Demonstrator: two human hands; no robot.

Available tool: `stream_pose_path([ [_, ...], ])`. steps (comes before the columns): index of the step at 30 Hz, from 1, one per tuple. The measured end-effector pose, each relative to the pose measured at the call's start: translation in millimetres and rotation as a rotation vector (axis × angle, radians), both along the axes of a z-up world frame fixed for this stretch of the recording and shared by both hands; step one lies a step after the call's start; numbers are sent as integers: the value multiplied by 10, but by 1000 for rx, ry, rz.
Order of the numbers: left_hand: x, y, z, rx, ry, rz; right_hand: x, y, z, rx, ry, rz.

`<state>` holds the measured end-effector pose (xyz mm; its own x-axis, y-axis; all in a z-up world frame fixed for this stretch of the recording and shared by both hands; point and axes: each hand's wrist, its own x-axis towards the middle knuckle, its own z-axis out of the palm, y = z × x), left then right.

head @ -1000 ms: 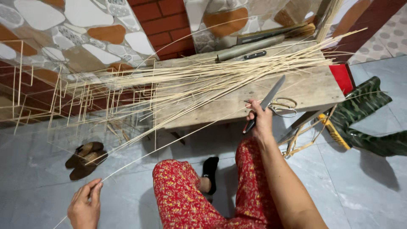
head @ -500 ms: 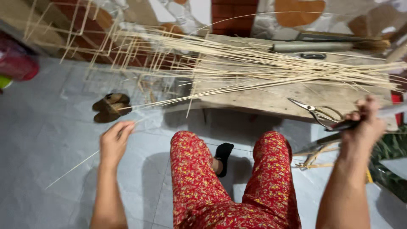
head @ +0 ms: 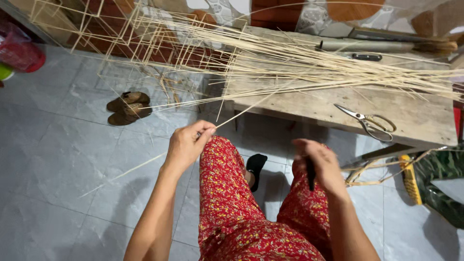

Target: The person sits on the floor and uses a knife to sharpen the ends of thin bamboo sticks. They pick up individual sticks from a pile on a low wooden table, hold them against their leg, and scrape the knife along the surface to create a point. The person occasionally uses scissors to trim the sticks.

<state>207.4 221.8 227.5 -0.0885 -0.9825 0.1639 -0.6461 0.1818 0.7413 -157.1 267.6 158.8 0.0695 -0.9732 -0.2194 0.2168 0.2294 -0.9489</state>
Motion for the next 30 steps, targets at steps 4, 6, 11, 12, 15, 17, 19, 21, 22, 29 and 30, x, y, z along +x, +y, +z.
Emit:
stream_pose_path([
  [4,-59,216,-17,91,133,-38,302,-16,98,16,-76,191],
  [6,-40,324,-57,191,173,-44,387,-61,134,5,-218,265],
  [11,113,523,-218,273,276,-120,483,-139,125,-26,-318,281],
  [12,167,551,-253,294,307,-134,485,-154,118,-20,-306,260],
  [15,357,645,-360,277,295,-127,487,-190,85,30,-283,182],
  [17,501,698,-425,307,244,-81,460,-190,71,33,-297,179],
  [19,639,734,-469,324,179,-27,423,-180,60,38,-299,165],
  [21,750,739,-480,324,99,34,390,-167,60,41,-289,137],
  [22,779,735,-477,395,82,64,385,-165,63,50,-278,125],
  [29,179,483,-507,498,156,-168,640,-49,43,64,-207,178],
  [30,-4,446,-514,508,222,-205,688,-26,43,64,-201,216],
])
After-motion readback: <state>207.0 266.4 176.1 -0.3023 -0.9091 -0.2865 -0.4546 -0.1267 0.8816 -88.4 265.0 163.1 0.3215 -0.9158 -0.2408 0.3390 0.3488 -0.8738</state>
